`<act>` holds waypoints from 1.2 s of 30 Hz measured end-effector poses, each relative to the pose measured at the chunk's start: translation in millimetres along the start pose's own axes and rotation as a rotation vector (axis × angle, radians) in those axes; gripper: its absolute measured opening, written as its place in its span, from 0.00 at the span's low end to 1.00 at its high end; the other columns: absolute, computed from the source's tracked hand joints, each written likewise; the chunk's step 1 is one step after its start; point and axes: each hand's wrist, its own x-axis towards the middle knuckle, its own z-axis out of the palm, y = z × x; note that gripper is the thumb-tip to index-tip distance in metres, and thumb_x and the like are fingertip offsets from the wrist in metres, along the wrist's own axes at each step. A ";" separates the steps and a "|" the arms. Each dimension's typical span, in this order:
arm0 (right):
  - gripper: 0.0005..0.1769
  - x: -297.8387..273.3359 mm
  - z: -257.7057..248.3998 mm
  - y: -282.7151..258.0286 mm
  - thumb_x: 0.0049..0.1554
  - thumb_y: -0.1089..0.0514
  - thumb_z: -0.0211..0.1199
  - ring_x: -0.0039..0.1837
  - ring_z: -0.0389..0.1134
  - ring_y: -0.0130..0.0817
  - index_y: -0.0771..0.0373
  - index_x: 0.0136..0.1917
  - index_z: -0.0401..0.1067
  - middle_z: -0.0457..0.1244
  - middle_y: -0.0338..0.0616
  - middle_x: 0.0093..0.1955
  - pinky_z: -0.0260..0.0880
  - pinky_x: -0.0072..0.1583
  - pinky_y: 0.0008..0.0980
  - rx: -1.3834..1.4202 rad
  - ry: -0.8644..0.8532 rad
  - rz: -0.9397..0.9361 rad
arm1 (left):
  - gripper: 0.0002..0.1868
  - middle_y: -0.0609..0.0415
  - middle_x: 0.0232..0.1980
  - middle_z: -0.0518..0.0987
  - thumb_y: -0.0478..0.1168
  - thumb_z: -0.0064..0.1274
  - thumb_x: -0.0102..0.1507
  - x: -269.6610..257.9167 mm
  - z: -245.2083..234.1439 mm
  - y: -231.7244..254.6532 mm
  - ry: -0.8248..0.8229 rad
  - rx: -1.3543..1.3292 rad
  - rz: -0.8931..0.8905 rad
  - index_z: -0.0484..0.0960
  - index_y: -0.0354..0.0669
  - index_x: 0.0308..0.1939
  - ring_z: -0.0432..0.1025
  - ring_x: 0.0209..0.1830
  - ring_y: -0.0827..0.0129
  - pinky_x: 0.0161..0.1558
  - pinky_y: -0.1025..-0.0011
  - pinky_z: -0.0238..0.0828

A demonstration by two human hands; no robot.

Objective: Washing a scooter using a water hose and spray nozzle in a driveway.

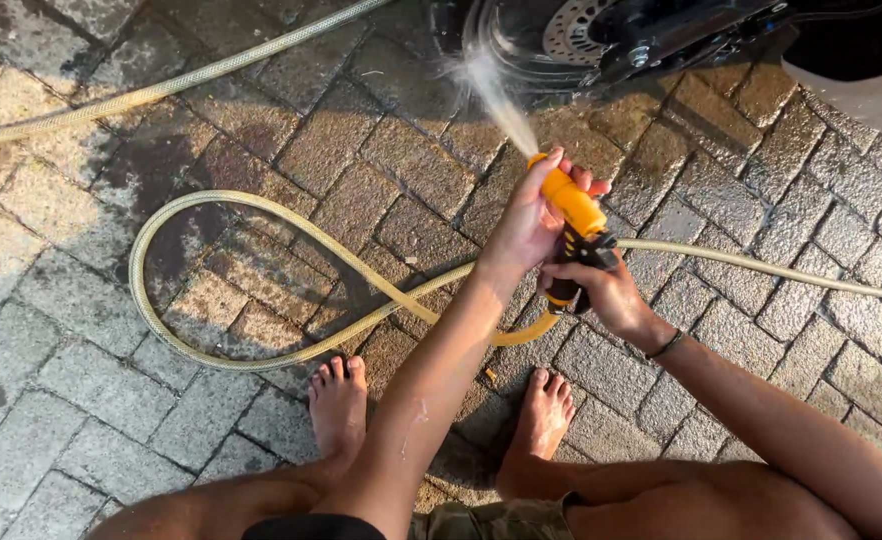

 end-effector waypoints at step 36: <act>0.17 8.1 19.2 -56.3 0.63 0.50 0.49 0.36 0.72 0.31 0.65 0.51 0.68 0.69 0.41 0.35 0.77 0.40 0.36 -0.508 0.029 -0.114 | 0.43 0.41 0.68 0.75 0.66 0.41 0.65 10.3 -34.7 106.6 0.459 0.321 0.325 0.63 0.37 0.72 0.70 0.67 0.55 0.69 0.57 0.56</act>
